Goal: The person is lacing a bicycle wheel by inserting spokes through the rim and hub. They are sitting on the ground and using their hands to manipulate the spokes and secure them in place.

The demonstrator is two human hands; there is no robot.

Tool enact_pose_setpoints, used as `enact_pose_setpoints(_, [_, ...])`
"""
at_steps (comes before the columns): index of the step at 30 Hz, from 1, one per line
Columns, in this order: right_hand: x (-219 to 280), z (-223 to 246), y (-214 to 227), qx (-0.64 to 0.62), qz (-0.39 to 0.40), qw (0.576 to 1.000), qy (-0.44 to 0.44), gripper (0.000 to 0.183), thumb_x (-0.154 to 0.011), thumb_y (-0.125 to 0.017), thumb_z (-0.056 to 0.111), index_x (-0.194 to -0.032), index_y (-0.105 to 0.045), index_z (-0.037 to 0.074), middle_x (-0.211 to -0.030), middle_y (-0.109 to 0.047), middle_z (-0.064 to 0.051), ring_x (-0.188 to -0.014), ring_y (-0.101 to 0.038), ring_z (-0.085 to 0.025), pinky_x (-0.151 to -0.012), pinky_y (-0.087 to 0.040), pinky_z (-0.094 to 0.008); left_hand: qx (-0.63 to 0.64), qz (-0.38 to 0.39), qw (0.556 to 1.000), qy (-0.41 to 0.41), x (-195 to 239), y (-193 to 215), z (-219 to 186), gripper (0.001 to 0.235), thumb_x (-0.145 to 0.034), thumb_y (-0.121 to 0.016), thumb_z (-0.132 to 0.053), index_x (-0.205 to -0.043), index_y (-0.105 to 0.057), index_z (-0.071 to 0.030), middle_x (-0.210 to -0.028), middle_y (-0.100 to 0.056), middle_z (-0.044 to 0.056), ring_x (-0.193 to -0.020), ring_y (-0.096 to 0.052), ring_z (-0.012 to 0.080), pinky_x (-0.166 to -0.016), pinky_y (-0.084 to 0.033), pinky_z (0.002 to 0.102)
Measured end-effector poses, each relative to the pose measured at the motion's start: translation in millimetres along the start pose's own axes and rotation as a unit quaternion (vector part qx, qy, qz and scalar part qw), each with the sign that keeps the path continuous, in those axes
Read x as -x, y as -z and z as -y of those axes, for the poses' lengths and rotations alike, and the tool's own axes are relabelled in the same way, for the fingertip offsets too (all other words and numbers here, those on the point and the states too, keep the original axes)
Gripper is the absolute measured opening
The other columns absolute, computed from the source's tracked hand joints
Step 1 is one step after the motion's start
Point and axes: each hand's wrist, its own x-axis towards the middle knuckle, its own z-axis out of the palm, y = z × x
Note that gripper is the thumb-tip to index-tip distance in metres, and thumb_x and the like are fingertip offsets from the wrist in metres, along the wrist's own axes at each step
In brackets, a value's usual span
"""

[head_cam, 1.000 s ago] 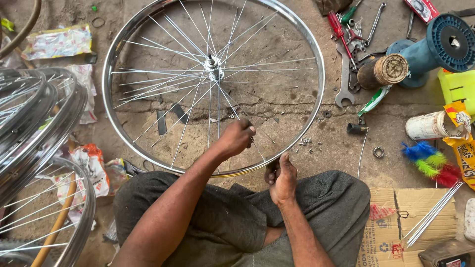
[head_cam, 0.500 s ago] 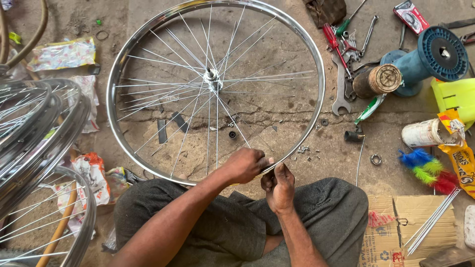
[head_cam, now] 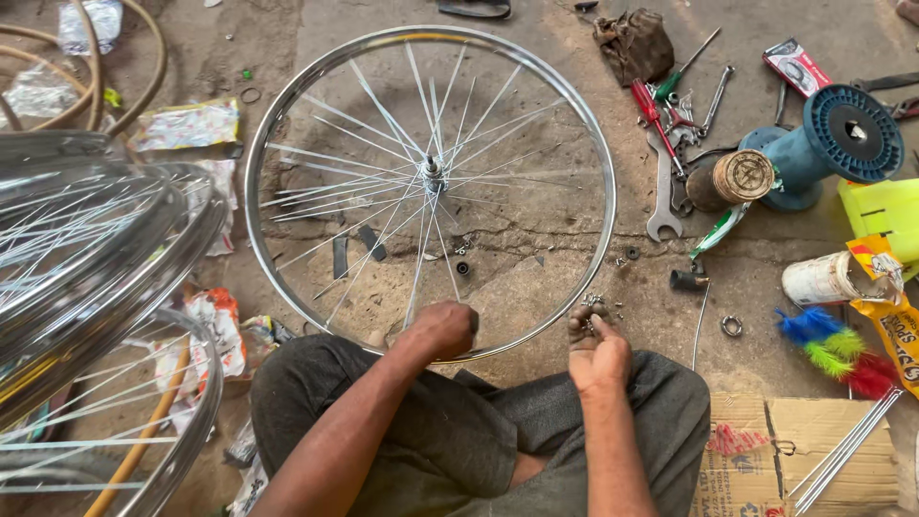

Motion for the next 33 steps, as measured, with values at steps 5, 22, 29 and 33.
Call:
enact_pose_setpoints(5, [6,-37,-6,0.124,0.048,0.99,0.045,0.013,-0.101,-0.057,0.009,-0.108,-0.067,0.004,-0.087,-0.069,-0.011,-0.07,-0.064,-0.02,-0.059,-0.053,-0.031,-0.006,-0.064,0.997,0.038,3,-4,4,0.016,-0.078,-0.068,-0.014,-0.089,-0.077,-0.006,-0.095,-0.074,0.02,-0.091,-0.072,0.0378,-0.081,-0.058,0.049])
enact_pose_setpoints(22, [-39,-74,1,0.152,-0.107,0.971,0.152,0.009,-0.103,-0.061,0.015,-0.101,-0.062,0.006,-0.072,-0.057,-0.002,-0.05,-0.047,-0.008,-0.04,-0.035,-0.023,0.453,-0.34,0.797,0.208,-113,34,8,0.049,-0.087,-0.083,-0.029,-0.117,-0.062,0.004,-0.104,-0.069,0.021,-0.096,-0.068,0.032,-0.087,-0.056,0.047])
enact_pose_setpoints(29, [-48,-80,5,0.133,-0.119,0.974,0.141,0.008,-0.102,-0.06,0.014,-0.099,-0.062,0.007,-0.07,-0.051,0.001,-0.049,-0.039,-0.007,-0.041,-0.03,-0.022,0.704,-0.425,0.539,0.184,-214,26,29,0.031,-0.09,-0.059,-0.002,-0.12,-0.062,0.003,-0.089,-0.071,0.017,-0.069,-0.073,0.0283,-0.059,-0.062,0.039])
enact_pose_setpoints(33, [-51,-79,1,0.119,-0.132,0.975,0.135,0.007,-0.1,-0.06,0.013,-0.099,-0.064,0.008,-0.071,-0.051,0.002,-0.048,-0.038,-0.007,-0.04,-0.028,-0.023,0.792,-0.424,0.422,0.12,-237,31,31,0.023,-0.091,-0.066,-0.002,-0.112,-0.059,-0.003,-0.086,-0.066,0.01,-0.058,-0.066,0.0214,-0.05,-0.059,0.037])
